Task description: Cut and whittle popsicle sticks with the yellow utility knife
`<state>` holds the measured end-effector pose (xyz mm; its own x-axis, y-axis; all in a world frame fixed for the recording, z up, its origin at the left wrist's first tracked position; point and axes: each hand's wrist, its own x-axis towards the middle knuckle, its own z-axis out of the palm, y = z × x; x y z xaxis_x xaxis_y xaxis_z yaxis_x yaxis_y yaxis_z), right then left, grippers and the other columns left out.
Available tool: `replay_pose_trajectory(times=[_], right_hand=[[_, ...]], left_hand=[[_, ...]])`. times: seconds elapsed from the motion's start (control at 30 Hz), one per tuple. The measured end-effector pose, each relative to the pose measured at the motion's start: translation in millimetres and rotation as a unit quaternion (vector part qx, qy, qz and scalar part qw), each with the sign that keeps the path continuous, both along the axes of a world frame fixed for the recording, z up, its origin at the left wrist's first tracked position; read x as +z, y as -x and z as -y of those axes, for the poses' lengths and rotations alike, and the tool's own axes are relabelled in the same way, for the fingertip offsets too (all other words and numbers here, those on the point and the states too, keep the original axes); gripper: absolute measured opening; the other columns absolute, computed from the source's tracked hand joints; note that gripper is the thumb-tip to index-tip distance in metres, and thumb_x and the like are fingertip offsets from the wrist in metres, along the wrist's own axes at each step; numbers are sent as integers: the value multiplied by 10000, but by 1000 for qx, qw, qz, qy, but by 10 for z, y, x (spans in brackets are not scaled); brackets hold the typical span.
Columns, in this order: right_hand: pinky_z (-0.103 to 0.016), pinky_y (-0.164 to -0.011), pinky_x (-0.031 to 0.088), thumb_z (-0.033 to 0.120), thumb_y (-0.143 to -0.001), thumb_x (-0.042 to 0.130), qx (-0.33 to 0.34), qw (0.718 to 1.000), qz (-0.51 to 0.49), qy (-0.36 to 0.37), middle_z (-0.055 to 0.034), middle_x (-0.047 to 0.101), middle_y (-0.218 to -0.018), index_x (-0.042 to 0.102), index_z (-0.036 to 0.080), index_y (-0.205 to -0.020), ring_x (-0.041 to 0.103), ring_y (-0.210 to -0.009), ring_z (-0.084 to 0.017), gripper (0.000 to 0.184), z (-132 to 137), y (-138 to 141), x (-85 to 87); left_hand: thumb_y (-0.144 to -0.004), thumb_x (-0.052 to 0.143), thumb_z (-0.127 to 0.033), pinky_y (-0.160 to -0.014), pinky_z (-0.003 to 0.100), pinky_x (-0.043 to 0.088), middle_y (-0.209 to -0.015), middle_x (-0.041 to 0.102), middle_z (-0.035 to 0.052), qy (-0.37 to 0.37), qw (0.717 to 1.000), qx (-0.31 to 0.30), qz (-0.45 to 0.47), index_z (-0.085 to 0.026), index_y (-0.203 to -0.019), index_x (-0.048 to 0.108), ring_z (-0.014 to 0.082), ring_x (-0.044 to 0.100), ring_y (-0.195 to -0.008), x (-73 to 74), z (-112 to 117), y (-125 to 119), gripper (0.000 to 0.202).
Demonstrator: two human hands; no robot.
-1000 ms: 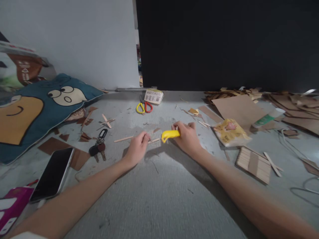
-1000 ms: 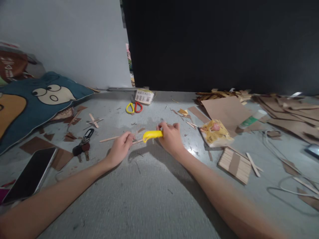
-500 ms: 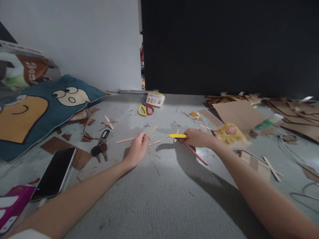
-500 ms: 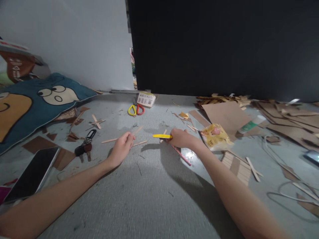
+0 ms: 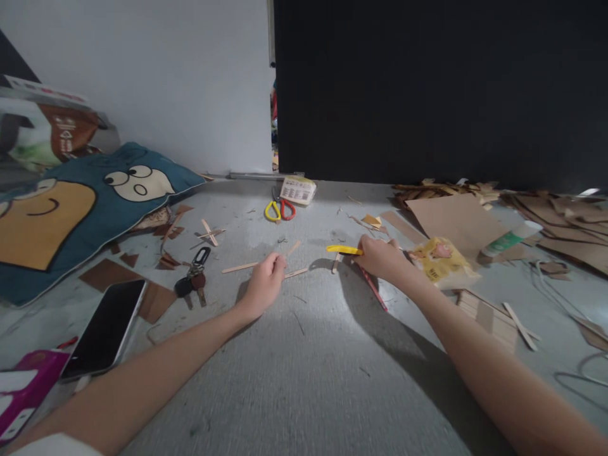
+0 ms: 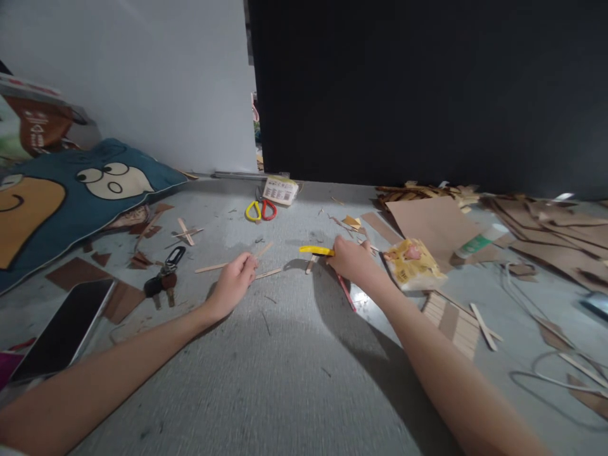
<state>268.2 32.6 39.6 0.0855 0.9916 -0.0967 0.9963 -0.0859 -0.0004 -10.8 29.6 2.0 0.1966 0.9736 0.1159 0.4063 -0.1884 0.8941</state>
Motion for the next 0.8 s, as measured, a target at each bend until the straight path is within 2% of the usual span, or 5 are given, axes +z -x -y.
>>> replay_pose_trajectory(times=[0.2,0.4,0.63,0.73,0.8], right_hand=[[-460,-970,399,437,-944,632,39,995,-83,-34,-99,792,-918,599,228,-1108,742,-944,-322,268,-1,46,-111],[-459,-977,368,503,-950,610,42,993,-105,-27,-65,782,-839,575,209,-1226,740,-879,-313,405,-6,92,-153],[-440,-988,370,441,-978,634,99,982,-154,-37,-88,814,-1084,610,264,-1361,732,-1097,-324,422,11,176,-112],[-441,-1009,360,411,-967,647,134,972,-189,-33,-76,814,-1092,649,284,-1337,726,-1110,-316,391,18,194,-108],[-436,-998,372,408,-970,618,119,972,-200,-43,-86,810,-1059,623,258,-1370,731,-1069,-312,427,15,195,-119]], left_hand=[[-1001,411,-388,-579,276,318,-559,422,-53,0,1000,2,0,-236,-768,474,152,444,-556,-19,1,0,285],[-1002,405,-436,-567,275,312,-561,410,-57,-6,1000,-7,3,-235,-782,492,147,429,-545,-26,5,6,311],[-1004,420,-437,-562,275,316,-558,422,-57,-11,1000,-8,2,-233,-789,507,148,433,-547,-36,0,14,309],[-1001,416,-435,-576,278,323,-569,435,-54,-8,1000,-7,0,-230,-788,509,149,438,-554,-37,0,11,310],[-997,418,-438,-583,279,325,-574,439,-54,-7,1000,-6,2,-229,-793,511,151,443,-560,-36,2,8,307]])
